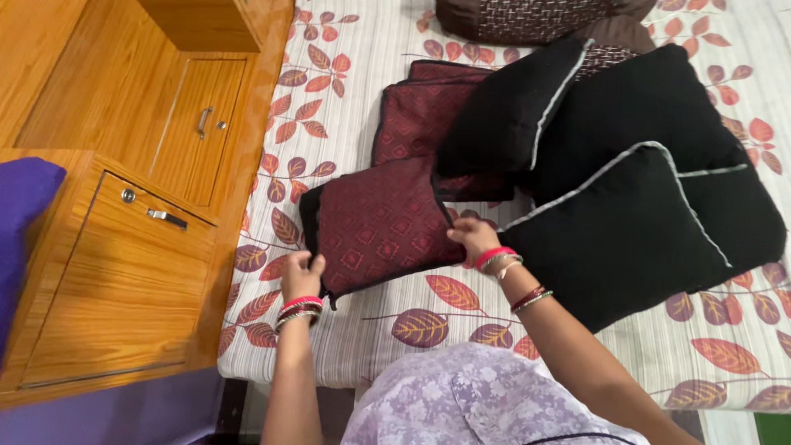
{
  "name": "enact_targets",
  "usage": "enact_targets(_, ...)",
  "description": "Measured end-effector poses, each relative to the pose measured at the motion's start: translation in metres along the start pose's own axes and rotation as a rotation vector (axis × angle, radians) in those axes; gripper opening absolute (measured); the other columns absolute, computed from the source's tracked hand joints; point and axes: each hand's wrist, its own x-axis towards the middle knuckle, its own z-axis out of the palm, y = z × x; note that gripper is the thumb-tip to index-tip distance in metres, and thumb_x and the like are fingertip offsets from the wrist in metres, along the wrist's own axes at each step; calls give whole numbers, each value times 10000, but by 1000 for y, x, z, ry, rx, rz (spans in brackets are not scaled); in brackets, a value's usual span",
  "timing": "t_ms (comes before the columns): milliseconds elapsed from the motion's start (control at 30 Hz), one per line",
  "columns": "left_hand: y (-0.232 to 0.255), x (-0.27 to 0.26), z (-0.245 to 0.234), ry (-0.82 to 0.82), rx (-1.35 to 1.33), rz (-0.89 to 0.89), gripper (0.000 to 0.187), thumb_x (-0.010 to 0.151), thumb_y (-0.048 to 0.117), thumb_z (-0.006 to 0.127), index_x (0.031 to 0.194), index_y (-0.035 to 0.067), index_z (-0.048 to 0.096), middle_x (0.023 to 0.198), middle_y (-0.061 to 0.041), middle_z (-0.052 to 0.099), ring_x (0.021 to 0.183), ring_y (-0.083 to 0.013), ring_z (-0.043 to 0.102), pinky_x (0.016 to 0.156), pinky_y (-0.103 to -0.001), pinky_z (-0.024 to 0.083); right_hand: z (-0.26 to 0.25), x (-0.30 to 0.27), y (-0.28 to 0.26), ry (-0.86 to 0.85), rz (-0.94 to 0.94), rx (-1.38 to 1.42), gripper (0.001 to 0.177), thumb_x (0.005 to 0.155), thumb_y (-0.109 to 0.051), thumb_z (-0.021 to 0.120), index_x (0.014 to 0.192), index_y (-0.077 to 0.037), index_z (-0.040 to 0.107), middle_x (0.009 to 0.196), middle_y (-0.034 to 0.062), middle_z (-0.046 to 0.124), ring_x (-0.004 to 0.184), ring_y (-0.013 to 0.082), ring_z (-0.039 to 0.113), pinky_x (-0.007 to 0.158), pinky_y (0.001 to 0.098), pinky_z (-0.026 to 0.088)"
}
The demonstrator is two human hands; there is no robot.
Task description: The person inserts black pillow inserts into maroon patterned pillow covers on a bed. They open the zipper, place the insert inside, close the zipper, and smooth the cover. The person repeats this process for multiple pillows.
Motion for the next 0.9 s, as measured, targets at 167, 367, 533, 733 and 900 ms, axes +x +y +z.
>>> enact_targets(167,-64,-19,36,-145,156,-161,527,821,374,814,1217,57,671,1231,-226,689,1157,-379,649,988,-456,512,26,-3,29,-90,-20,-146,669,847,-320,819,1392,-17,576,1308,118,687,1160,218,675,988,322,511)
enact_targets(367,-108,-36,67,-222,212,-228,579,832,389,788,1216,-21,647,1210,-285,692,1155,-432,656,992,-469,517,35,3,82,-91,75,-199,837,653,-261,907,1390,-47,574,1262,136,728,1136,236,690,981,348,531)
enact_targets(533,-124,-52,65,-375,51,-465,680,923,561,655,1193,-61,617,1004,-278,688,921,-424,677,829,-492,540,28,-1,118,-206,306,-210,635,809,-233,884,1344,-13,622,1217,139,729,1084,254,682,937,408,530)
enact_targets(733,-131,-53,62,-541,-117,-605,718,922,676,611,811,-33,614,548,-102,562,468,-244,581,469,-402,451,27,-1,126,-226,382,147,451,823,-2,746,1267,-53,684,1117,79,737,947,190,713,783,347,637)
enact_targets(900,-131,-39,69,-263,-512,-654,627,898,531,766,671,33,459,518,-54,444,393,-161,411,369,-346,327,20,-3,125,110,332,-141,304,828,-62,825,1120,-1,764,866,122,752,680,180,693,584,336,584)
